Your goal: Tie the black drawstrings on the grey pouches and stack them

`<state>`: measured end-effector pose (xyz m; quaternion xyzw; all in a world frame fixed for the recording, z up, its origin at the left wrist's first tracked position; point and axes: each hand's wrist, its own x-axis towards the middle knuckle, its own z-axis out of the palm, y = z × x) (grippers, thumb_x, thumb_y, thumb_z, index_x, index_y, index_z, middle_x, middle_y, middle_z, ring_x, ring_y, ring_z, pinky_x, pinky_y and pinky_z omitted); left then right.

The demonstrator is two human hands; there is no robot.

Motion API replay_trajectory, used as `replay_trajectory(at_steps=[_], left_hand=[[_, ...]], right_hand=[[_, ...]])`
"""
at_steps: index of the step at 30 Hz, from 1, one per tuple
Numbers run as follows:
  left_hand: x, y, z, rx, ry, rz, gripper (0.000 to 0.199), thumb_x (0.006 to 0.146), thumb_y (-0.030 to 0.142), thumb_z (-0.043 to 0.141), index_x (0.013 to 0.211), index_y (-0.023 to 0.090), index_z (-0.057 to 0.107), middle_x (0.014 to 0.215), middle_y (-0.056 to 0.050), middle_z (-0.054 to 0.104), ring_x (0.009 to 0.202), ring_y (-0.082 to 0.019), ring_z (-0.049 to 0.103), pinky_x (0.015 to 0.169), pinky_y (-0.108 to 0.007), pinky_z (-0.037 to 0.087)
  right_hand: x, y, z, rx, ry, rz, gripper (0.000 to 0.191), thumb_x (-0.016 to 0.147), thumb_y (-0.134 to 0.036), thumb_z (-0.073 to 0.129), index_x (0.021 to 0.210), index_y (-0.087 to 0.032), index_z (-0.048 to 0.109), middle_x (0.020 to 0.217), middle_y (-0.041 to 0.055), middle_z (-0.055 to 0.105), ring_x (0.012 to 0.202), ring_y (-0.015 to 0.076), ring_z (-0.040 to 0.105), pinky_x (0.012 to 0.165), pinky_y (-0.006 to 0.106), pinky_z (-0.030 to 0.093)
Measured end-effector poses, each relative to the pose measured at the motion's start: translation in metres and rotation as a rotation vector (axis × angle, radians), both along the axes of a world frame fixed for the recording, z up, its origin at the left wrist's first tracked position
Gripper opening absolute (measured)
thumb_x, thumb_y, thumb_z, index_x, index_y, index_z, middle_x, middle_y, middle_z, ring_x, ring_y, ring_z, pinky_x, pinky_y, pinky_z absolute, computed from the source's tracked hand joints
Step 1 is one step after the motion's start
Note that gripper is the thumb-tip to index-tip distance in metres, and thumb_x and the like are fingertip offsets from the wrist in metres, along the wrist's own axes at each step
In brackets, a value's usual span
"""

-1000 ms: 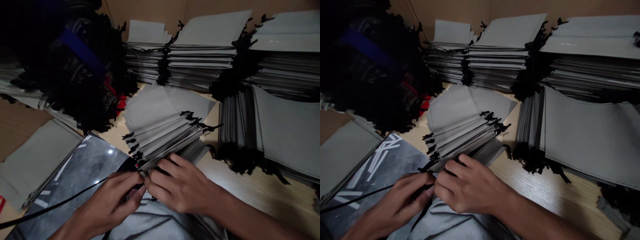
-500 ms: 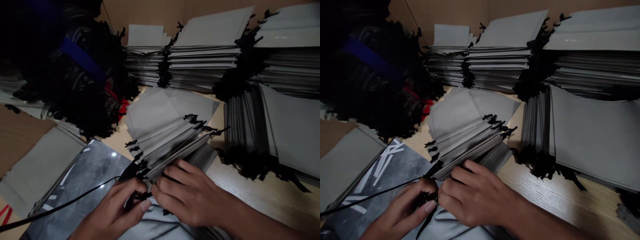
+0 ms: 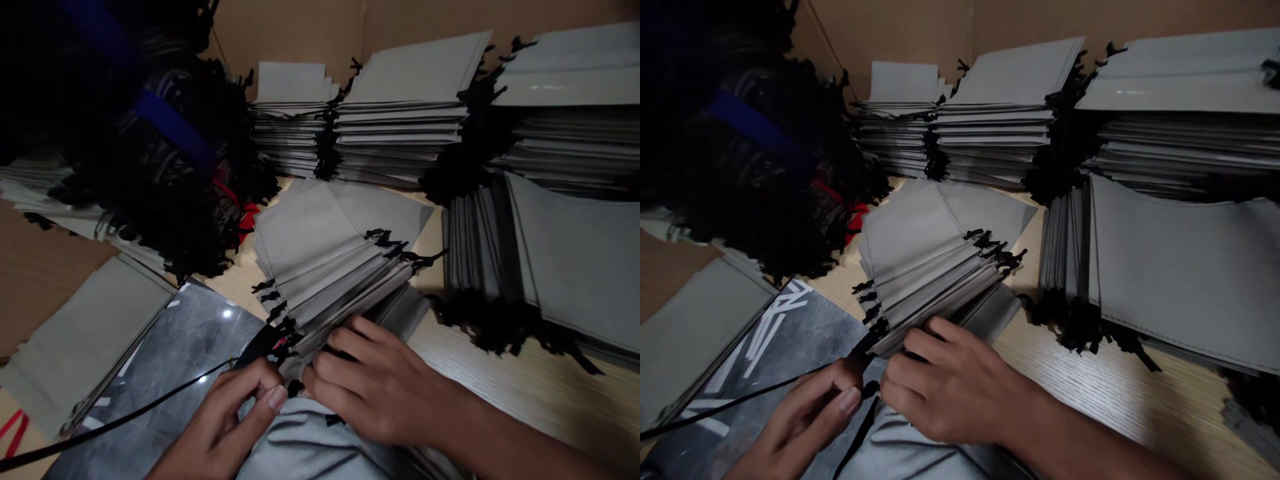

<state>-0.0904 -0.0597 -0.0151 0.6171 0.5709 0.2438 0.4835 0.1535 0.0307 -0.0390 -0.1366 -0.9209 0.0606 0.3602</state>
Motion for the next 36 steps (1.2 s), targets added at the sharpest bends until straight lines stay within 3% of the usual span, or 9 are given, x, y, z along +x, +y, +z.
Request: replay_trajectory(at_steps=[4,6,10,12,14,17,23,29,36], left_hand=[[0.007,-0.003,0.002,-0.396,-0.298,0.195,0.058,0.099,0.076,0.059,0.076,0.025,0.045,0.060,0.010,0.031,0.051,-0.009,0.021,0.046,-0.022,0.018],[0.009,-0.004,0.006,-0.412,-0.311,0.235,0.061,0.096,0.079,0.061,0.074,0.024,0.046,0.057,0.011,0.033,0.049,-0.008,0.021,0.046,-0.022,0.019],[0.005,-0.006,0.009,-0.142,-0.037,0.125,0.049,0.107,0.063,0.056,0.079,0.023,0.064,0.060,0.003,0.057,0.054,-0.014,0.051,0.055,-0.025,0.047],[0.003,-0.009,0.005,0.005,0.110,0.073,0.032,0.106,0.055,0.060,0.105,0.026,0.075,0.076,-0.001,0.074,0.066,-0.019,0.067,0.063,-0.027,0.058],[0.004,-0.011,-0.001,0.128,0.227,0.061,0.034,0.104,0.051,0.066,0.130,0.031,0.071,0.098,-0.004,0.083,0.082,-0.022,0.077,0.073,-0.029,0.064],[0.011,-0.008,-0.006,0.256,0.302,-0.015,0.028,0.108,0.039,0.062,0.135,0.035,0.067,0.113,-0.002,0.084,0.096,-0.022,0.081,0.085,-0.027,0.064],[0.015,0.007,0.003,0.350,0.273,-0.205,0.018,0.105,0.018,0.057,0.113,0.030,0.067,0.093,0.004,0.077,0.083,-0.016,0.077,0.077,-0.022,0.057],[0.014,0.015,-0.007,0.200,0.105,-0.102,0.018,0.094,0.022,0.060,0.076,0.023,0.057,0.066,0.005,0.055,0.062,-0.014,0.056,0.060,-0.023,0.043],[0.026,0.020,-0.030,-0.468,-0.684,0.136,0.036,0.091,0.046,0.072,0.072,0.023,0.052,0.054,0.013,0.025,0.042,-0.005,0.014,0.039,-0.018,0.014]], right_hand=[[0.001,0.000,0.001,0.028,0.047,0.032,0.027,0.107,-0.011,0.059,0.085,-0.016,0.073,0.079,-0.0004,0.062,0.078,0.0183,0.048,0.069,0.038,0.029],[0.002,0.001,0.001,0.035,0.051,0.025,0.026,0.106,-0.011,0.061,0.083,-0.017,0.072,0.078,-0.0009,0.061,0.078,0.0177,0.048,0.070,0.037,0.029],[0.003,0.002,0.000,0.021,0.025,-0.021,0.024,0.106,-0.010,0.060,0.086,-0.016,0.071,0.077,-0.0009,0.059,0.076,0.0181,0.047,0.070,0.037,0.028],[0.003,0.003,-0.001,0.028,0.018,-0.029,0.021,0.105,-0.011,0.061,0.088,-0.016,0.072,0.077,-0.0007,0.059,0.077,0.0186,0.048,0.070,0.037,0.029],[0.003,0.003,-0.001,0.043,0.005,-0.024,0.021,0.105,-0.011,0.061,0.088,-0.016,0.071,0.078,-0.0005,0.060,0.077,0.0191,0.049,0.071,0.038,0.029],[0.003,0.002,-0.001,0.064,-0.020,-0.004,0.026,0.108,-0.012,0.057,0.086,-0.017,0.070,0.079,0.0002,0.061,0.078,0.0194,0.050,0.072,0.038,0.031],[0.003,0.003,0.003,0.070,-0.076,0.035,0.031,0.111,-0.017,0.055,0.083,-0.018,0.066,0.076,-0.0015,0.057,0.077,0.0186,0.048,0.071,0.038,0.031],[0.001,0.001,0.007,0.113,-0.098,0.093,0.031,0.111,-0.019,0.056,0.081,-0.020,0.066,0.079,-0.0015,0.059,0.079,0.0175,0.047,0.074,0.036,0.036],[0.004,0.004,0.010,0.003,-0.014,0.109,0.037,0.111,-0.011,0.048,0.081,-0.019,0.068,0.079,-0.0004,0.059,0.078,0.0175,0.046,0.079,0.034,0.043]])
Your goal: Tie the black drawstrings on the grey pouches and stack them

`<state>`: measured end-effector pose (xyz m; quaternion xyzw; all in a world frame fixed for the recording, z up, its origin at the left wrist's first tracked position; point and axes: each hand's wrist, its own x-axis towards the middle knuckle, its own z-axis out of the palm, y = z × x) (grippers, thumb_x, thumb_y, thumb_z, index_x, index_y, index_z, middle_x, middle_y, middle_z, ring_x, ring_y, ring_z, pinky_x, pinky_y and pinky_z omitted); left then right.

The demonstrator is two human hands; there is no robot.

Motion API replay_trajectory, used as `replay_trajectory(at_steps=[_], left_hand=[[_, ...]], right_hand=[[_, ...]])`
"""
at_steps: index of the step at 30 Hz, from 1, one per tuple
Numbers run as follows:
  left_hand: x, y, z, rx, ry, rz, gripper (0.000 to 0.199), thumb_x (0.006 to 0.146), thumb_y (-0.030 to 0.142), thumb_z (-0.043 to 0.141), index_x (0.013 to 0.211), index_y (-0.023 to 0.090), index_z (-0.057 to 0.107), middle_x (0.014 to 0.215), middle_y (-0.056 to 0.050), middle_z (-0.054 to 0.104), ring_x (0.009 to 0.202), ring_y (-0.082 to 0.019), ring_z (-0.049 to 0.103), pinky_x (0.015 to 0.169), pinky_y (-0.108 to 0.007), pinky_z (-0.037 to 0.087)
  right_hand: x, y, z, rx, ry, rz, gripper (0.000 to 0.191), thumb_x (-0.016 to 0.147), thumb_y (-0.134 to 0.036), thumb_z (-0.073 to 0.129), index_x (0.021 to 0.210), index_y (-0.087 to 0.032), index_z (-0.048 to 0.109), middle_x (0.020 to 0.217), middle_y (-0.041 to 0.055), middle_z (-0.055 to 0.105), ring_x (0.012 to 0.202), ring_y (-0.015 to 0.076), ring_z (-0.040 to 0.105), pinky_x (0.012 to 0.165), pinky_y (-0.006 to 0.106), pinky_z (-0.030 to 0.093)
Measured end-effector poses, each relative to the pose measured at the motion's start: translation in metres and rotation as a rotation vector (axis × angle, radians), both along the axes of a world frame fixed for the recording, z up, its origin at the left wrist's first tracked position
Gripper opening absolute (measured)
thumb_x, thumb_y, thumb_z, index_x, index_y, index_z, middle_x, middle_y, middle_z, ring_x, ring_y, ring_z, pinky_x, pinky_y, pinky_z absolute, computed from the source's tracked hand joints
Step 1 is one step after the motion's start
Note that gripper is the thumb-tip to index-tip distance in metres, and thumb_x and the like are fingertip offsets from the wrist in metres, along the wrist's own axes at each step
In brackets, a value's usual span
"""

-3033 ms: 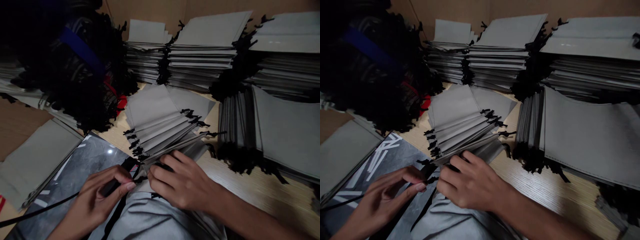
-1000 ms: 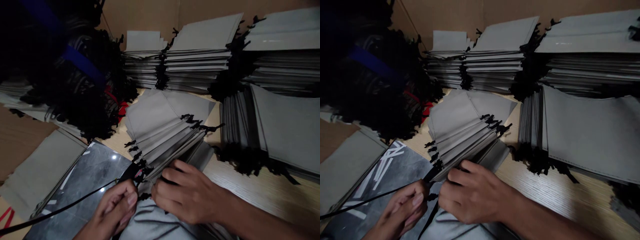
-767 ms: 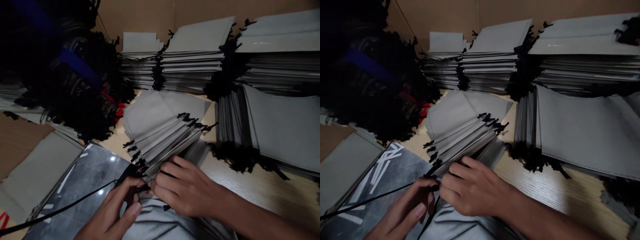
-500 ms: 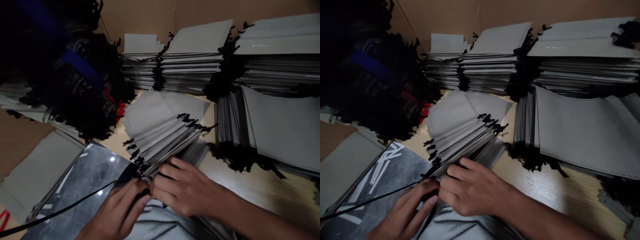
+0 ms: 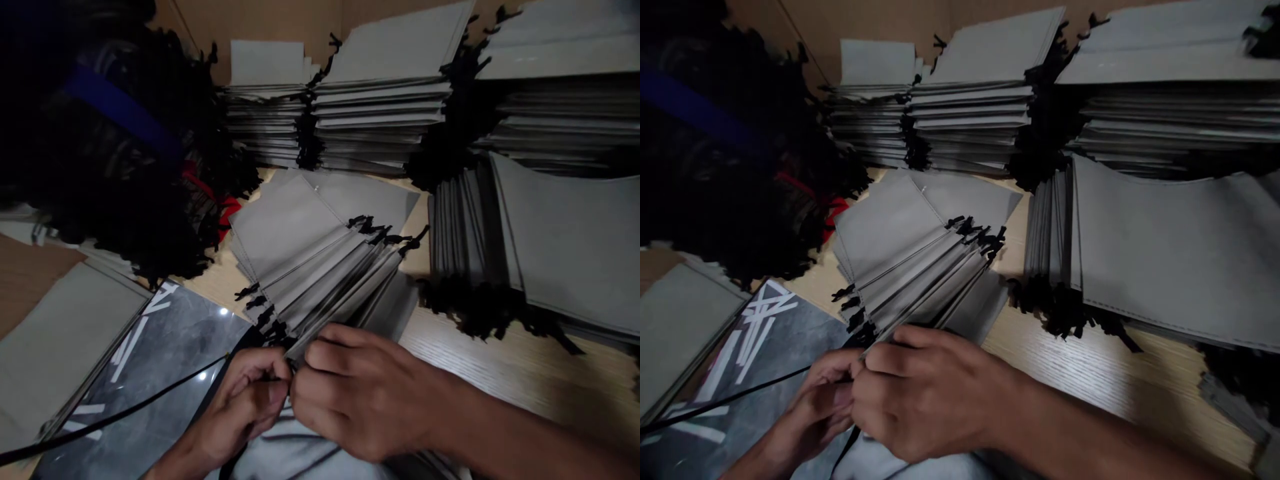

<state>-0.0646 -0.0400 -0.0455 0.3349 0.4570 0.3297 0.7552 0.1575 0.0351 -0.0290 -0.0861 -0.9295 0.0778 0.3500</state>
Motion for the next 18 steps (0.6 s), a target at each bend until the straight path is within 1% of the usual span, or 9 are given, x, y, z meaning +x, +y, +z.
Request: replay_trajectory(at_steps=[2,5,9,12,14,16,18], left_hand=[[0.003,0.003,0.000,-0.032,-0.065,0.027,0.040,0.088,0.047,0.078,0.070,0.022,0.052,0.051,0.014,0.024,0.039,-0.003,0.011,0.037,-0.016,0.012],[0.006,0.009,0.002,-0.045,-0.065,0.049,0.042,0.086,0.051,0.080,0.070,0.022,0.054,0.050,0.014,0.024,0.036,-0.002,0.011,0.035,-0.015,0.012],[0.002,0.011,0.002,0.005,0.031,0.062,0.042,0.090,0.054,0.077,0.071,0.022,0.057,0.050,0.013,0.025,0.037,-0.003,0.014,0.036,-0.016,0.014],[-0.006,0.009,0.001,0.064,0.114,0.052,0.036,0.096,0.048,0.076,0.077,0.021,0.063,0.058,0.010,0.035,0.046,-0.006,0.023,0.042,-0.016,0.021],[-0.010,0.010,0.003,0.177,0.233,0.023,0.028,0.103,0.042,0.070,0.083,0.022,0.066,0.063,0.008,0.043,0.051,-0.008,0.031,0.045,-0.017,0.029],[-0.010,0.012,0.006,0.344,0.385,-0.022,0.022,0.108,0.035,0.062,0.089,0.024,0.067,0.064,0.008,0.047,0.052,-0.009,0.038,0.047,-0.017,0.035],[-0.007,0.015,0.011,0.504,0.519,-0.072,0.018,0.108,0.028,0.059,0.092,0.026,0.067,0.067,0.008,0.052,0.053,-0.009,0.045,0.049,-0.017,0.039]], right_hand=[[0.002,0.002,0.000,-0.031,0.007,0.012,0.039,0.111,-0.009,0.044,0.083,-0.018,0.070,0.077,-0.0005,0.059,0.077,0.0176,0.046,0.080,0.034,0.045],[0.003,0.004,-0.002,-0.025,0.005,0.011,0.039,0.110,-0.008,0.047,0.081,-0.019,0.069,0.077,-0.0003,0.058,0.078,0.0179,0.048,0.079,0.033,0.046],[0.003,0.005,-0.005,-0.021,-0.023,-0.023,0.041,0.112,-0.011,0.046,0.079,-0.022,0.068,0.075,-0.0003,0.058,0.077,0.0180,0.049,0.076,0.033,0.045],[0.003,0.007,-0.007,-0.040,-0.027,-0.089,0.039,0.112,-0.011,0.047,0.081,-0.022,0.069,0.074,-0.0004,0.060,0.076,0.0175,0.051,0.073,0.032,0.045],[0.003,0.009,-0.006,-0.068,-0.040,-0.117,0.036,0.110,-0.009,0.050,0.082,-0.020,0.069,0.074,-0.0002,0.059,0.077,0.0176,0.053,0.072,0.033,0.046],[0.004,0.011,-0.004,-0.087,-0.062,-0.129,0.033,0.110,-0.009,0.050,0.085,-0.019,0.070,0.075,0.0002,0.061,0.080,0.0177,0.056,0.073,0.033,0.048],[0.008,0.011,0.001,-0.099,-0.084,-0.134,0.030,0.111,-0.010,0.052,0.092,-0.018,0.073,0.081,0.0014,0.067,0.085,0.0179,0.059,0.076,0.033,0.050]])
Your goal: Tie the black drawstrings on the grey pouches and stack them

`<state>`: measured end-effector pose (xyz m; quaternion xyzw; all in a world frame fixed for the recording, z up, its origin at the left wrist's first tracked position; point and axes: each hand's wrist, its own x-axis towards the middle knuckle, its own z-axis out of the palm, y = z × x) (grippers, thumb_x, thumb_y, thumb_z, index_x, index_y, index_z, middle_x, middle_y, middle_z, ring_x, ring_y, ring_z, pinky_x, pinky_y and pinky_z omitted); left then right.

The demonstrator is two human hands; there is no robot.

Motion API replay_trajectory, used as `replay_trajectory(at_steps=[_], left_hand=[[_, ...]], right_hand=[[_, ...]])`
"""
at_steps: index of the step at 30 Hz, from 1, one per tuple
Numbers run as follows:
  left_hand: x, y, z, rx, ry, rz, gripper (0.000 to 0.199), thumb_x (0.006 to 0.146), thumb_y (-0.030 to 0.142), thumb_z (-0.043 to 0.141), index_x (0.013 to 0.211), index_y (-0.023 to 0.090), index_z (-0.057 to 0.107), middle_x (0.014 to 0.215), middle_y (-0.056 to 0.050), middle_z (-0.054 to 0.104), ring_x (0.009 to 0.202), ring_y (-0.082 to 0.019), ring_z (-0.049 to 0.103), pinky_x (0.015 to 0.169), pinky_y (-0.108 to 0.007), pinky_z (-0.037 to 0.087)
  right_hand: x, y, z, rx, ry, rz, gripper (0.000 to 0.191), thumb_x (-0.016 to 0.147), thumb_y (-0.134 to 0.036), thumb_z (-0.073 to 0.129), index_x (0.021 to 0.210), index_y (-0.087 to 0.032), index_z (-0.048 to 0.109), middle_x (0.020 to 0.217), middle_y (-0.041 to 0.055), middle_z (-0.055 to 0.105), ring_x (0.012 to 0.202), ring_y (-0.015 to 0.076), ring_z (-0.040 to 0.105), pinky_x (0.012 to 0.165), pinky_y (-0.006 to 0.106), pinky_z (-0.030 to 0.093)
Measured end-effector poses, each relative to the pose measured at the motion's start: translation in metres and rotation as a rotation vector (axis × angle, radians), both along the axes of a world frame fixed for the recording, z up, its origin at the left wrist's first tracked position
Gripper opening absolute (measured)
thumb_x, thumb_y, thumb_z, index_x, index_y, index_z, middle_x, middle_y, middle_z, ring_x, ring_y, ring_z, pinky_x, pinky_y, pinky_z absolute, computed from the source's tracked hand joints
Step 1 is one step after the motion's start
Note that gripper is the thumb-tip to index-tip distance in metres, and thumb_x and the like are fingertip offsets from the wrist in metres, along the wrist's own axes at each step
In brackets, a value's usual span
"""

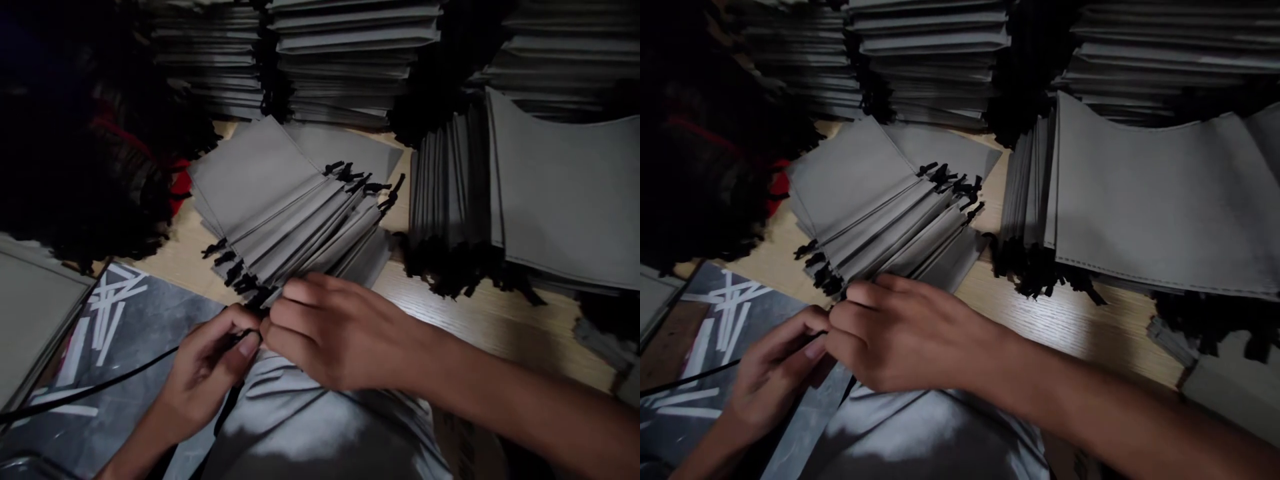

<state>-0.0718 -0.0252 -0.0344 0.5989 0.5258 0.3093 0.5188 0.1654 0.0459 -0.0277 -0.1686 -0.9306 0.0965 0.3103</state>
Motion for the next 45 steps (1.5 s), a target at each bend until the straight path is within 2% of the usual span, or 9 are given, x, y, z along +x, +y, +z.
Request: replay_trajectory(at_steps=[5,9,15,20,23,26,30,35,45], left_hand=[[0.001,-0.001,0.006,0.222,0.288,-0.190,0.012,0.105,0.018,0.059,0.098,0.026,0.067,0.074,0.006,0.068,0.063,-0.011,0.065,0.058,-0.018,0.048],[-0.009,-0.006,0.008,0.286,0.411,-0.261,0.011,0.106,0.024,0.059,0.113,0.026,0.067,0.088,0.003,0.077,0.067,-0.013,0.072,0.056,-0.020,0.051],[-0.016,-0.021,0.006,0.567,0.454,-0.169,0.022,0.106,0.017,0.062,0.085,0.025,0.062,0.066,0.008,0.065,0.050,-0.010,0.062,0.054,-0.024,0.047],[0.000,-0.046,-0.003,0.709,0.370,-0.160,0.019,0.100,0.007,0.072,0.115,0.018,0.071,0.098,-0.002,0.083,0.088,-0.015,0.080,0.078,-0.023,0.062],[0.010,-0.053,-0.003,0.870,0.544,-0.235,0.030,0.105,0.004,0.062,0.133,0.012,0.069,0.121,-0.008,0.085,0.112,-0.019,0.081,0.091,-0.027,0.064],[0.019,-0.052,-0.002,0.966,0.729,-0.272,0.035,0.107,0.001,0.051,0.135,0.012,0.070,0.132,-0.011,0.083,0.114,-0.023,0.082,0.084,-0.028,0.066],[0.032,-0.047,-0.004,0.705,0.599,-0.131,0.033,0.107,0.010,0.058,0.139,0.018,0.066,0.124,-0.008,0.085,0.089,-0.017,0.085,0.071,-0.020,0.065],[0.046,-0.043,-0.004,0.472,0.395,0.083,0.027,0.101,0.019,0.071,0.127,0.028,0.074,0.068,0.008,0.073,0.041,-0.008,0.058,0.045,-0.015,0.053],[0.047,-0.042,-0.004,-0.016,0.066,0.135,0.027,0.097,0.036,0.080,0.123,0.034,0.084,0.055,0.009,0.070,0.042,-0.010,0.066,0.045,-0.014,0.055]], right_hand=[[0.027,-0.011,0.019,-0.089,-0.038,-0.055,0.021,0.111,-0.021,0.059,0.105,-0.012,0.077,0.102,0.0067,0.078,0.094,0.0217,0.065,0.079,0.038,0.055],[0.052,-0.027,0.027,-0.077,-0.098,-0.141,0.019,0.107,-0.010,0.059,0.111,-0.008,0.077,0.103,0.0109,0.079,0.092,0.0249,0.068,0.080,0.041,0.057],[0.064,-0.062,0.020,-0.142,-0.091,-0.227,0.019,0.102,-0.005,0.061,0.115,-0.006,0.075,0.093,0.0108,0.075,0.086,0.0246,0.063,0.076,0.042,0.055],[0.045,-0.093,-0.002,-0.280,-0.020,-0.370,0.020,0.102,-0.007,0.064,0.120,-0.011,0.071,0.096,0.0089,0.073,0.088,0.0242,0.062,0.077,0.041,0.056],[0.033,-0.108,-0.012,-0.324,0.037,-0.465,0.021,0.104,-0.009,0.061,0.123,-0.013,0.069,0.095,0.0075,0.073,0.083,0.0228,0.066,0.073,0.038,0.059],[0.024,-0.119,-0.016,-0.362,0.072,-0.534,0.021,0.106,-0.010,0.056,0.122,-0.015,0.068,0.095,0.0067,0.075,0.081,0.0210,0.072,0.072,0.035,0.063],[0.015,-0.127,-0.022,-0.469,0.210,-0.561,0.032,0.105,-0.009,0.056,0.135,-0.017,0.063,0.109,0.0087,0.079,0.092,0.0202,0.079,0.080,0.032,0.068],[0.003,-0.126,-0.032,-0.479,0.401,-0.571,0.033,0.102,-0.006,0.061,0.133,-0.018,0.063,0.110,0.0080,0.080,0.097,0.0201,0.080,0.087,0.030,0.067],[0.003,-0.117,-0.022,-0.502,0.579,-0.540,0.035,0.097,0.001,0.066,0.127,-0.017,0.071,0.111,0.0086,0.078,0.101,0.0185,0.077,0.090,0.031,0.066]])
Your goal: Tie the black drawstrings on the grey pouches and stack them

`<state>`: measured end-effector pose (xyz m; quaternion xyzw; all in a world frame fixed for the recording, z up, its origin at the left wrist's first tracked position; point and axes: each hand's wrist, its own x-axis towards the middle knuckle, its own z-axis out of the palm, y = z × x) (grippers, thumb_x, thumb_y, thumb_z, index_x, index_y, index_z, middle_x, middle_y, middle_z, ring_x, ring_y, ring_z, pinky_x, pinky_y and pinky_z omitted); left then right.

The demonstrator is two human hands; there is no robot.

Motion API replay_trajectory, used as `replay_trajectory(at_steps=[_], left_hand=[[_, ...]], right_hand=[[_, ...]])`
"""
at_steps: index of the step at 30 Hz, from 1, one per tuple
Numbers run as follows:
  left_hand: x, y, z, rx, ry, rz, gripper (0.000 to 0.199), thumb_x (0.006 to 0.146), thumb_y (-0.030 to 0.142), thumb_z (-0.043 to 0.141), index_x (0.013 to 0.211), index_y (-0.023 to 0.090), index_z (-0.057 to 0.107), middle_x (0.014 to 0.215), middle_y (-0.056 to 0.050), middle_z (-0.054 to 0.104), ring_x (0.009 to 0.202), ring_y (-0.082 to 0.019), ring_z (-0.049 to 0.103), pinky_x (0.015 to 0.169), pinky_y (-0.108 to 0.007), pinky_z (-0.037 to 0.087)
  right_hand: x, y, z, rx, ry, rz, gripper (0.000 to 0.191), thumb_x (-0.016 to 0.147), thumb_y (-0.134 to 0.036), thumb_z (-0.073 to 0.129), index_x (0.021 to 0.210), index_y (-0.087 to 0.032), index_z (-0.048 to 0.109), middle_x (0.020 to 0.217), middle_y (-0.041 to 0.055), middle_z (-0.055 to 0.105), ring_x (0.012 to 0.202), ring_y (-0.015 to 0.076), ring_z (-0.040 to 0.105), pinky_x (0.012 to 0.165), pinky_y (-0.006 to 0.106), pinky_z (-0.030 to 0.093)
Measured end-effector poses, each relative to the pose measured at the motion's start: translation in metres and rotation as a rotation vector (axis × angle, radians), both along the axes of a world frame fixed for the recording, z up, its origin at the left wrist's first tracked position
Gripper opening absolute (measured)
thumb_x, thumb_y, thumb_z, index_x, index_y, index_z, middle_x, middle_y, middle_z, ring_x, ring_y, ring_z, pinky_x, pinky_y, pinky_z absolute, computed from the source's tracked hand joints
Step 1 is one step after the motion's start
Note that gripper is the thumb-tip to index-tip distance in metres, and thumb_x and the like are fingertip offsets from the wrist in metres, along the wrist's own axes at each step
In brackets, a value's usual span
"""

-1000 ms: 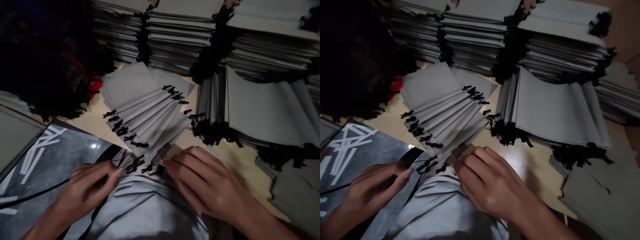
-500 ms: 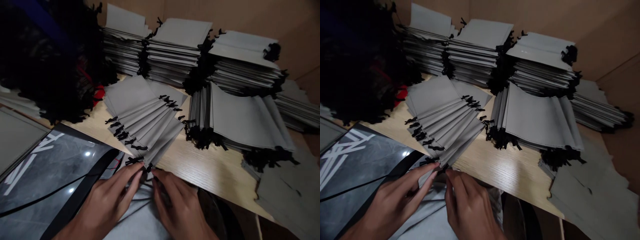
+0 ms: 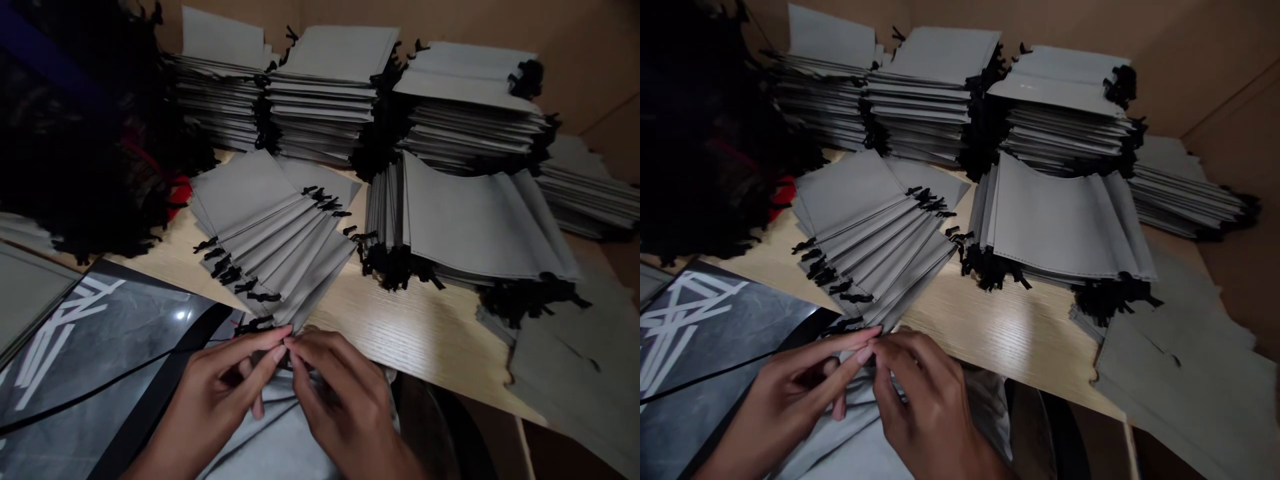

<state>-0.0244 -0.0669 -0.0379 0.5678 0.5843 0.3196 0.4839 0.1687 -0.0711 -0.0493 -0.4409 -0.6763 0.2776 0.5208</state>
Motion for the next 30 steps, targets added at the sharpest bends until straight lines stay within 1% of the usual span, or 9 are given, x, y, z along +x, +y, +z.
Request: replay_trajectory(at_steps=[2,4,8,10,13,17,23,26,30], left_hand=[[0.001,0.001,0.000,-0.048,-0.021,0.009,0.026,0.096,0.037,0.080,0.121,0.033,0.085,0.056,0.007,0.072,0.048,-0.011,0.070,0.051,-0.015,0.057],[0.002,0.002,-0.001,-0.105,-0.043,0.035,0.027,0.095,0.040,0.081,0.120,0.031,0.085,0.055,0.006,0.072,0.048,-0.011,0.068,0.049,-0.015,0.055],[0.004,0.003,-0.002,-0.208,-0.094,0.088,0.036,0.090,0.049,0.084,0.118,0.026,0.084,0.058,0.004,0.072,0.037,-0.008,0.046,0.033,-0.015,0.036],[0.006,0.005,0.001,-0.264,-0.115,0.107,0.041,0.088,0.052,0.085,0.117,0.024,0.084,0.056,0.003,0.072,0.036,-0.006,0.040,0.033,-0.014,0.031],[0.008,0.008,0.009,-0.326,-0.127,0.146,0.044,0.087,0.056,0.084,0.114,0.021,0.085,0.052,0.002,0.070,0.037,-0.006,0.036,0.037,-0.015,0.028],[0.010,0.010,0.016,-0.343,-0.133,0.170,0.043,0.086,0.056,0.084,0.111,0.021,0.087,0.053,0.000,0.073,0.038,-0.006,0.037,0.039,-0.016,0.027],[0.012,0.009,0.015,-0.333,-0.145,0.186,0.040,0.083,0.055,0.087,0.106,0.023,0.088,0.054,0.000,0.074,0.040,-0.008,0.042,0.040,-0.017,0.031],[0.011,0.009,0.015,-0.316,-0.150,0.178,0.037,0.082,0.053,0.088,0.105,0.024,0.089,0.054,0.000,0.074,0.041,-0.009,0.043,0.042,-0.018,0.032],[0.011,0.008,0.016,-0.281,-0.130,0.158,0.030,0.083,0.046,0.087,0.103,0.024,0.090,0.053,0.001,0.074,0.040,-0.010,0.046,0.041,-0.020,0.032]], right_hand=[[0.001,0.001,0.000,0.018,0.013,0.000,0.034,0.096,0.002,0.067,0.125,-0.016,0.071,0.109,0.0080,0.078,0.099,0.0179,0.076,0.089,0.031,0.066],[0.002,0.002,-0.001,0.031,0.011,0.004,0.033,0.095,0.002,0.068,0.124,-0.015,0.070,0.106,0.0078,0.078,0.097,0.0184,0.075,0.087,0.033,0.065],[0.005,0.005,-0.002,0.018,-0.009,0.035,0.030,0.097,-0.001,0.067,0.122,-0.017,0.069,0.101,0.0059,0.078,0.088,0.0181,0.074,0.079,0.033,0.064],[0.007,0.006,-0.002,0.023,-0.010,0.043,0.030,0.097,-0.002,0.067,0.123,-0.017,0.069,0.101,0.0055,0.078,0.089,0.0182,0.074,0.079,0.033,0.064],[0.010,0.006,-0.001,0.000,-0.030,0.045,0.027,0.098,-0.005,0.068,0.121,-0.018,0.070,0.100,0.0046,0.076,0.090,0.0185,0.073,0.079,0.034,0.063],[0.012,0.006,-0.001,-0.033,-0.049,0.058,0.025,0.099,-0.008,0.069,0.121,-0.019,0.071,0.100,0.0038,0.075,0.091,0.0177,0.073,0.079,0.032,0.063],[0.013,0.006,0.000,-0.027,-0.073,0.061,0.022,0.099,-0.008,0.069,0.118,-0.018,0.071,0.098,0.0031,0.075,0.090,0.0171,0.072,0.078,0.031,0.061],[0.016,0.006,0.002,-0.022,-0.134,0.083,0.020,0.100,-0.010,0.069,0.118,-0.018,0.070,0.098,0.0037,0.074,0.089,0.0180,0.070,0.077,0.032,0.060],[0.020,0.007,0.006,-0.003,-0.244,0.113,0.015,0.100,-0.012,0.067,0.115,-0.016,0.068,0.096,0.0049,0.073,0.087,0.0191,0.069,0.072,0.032,0.058]])
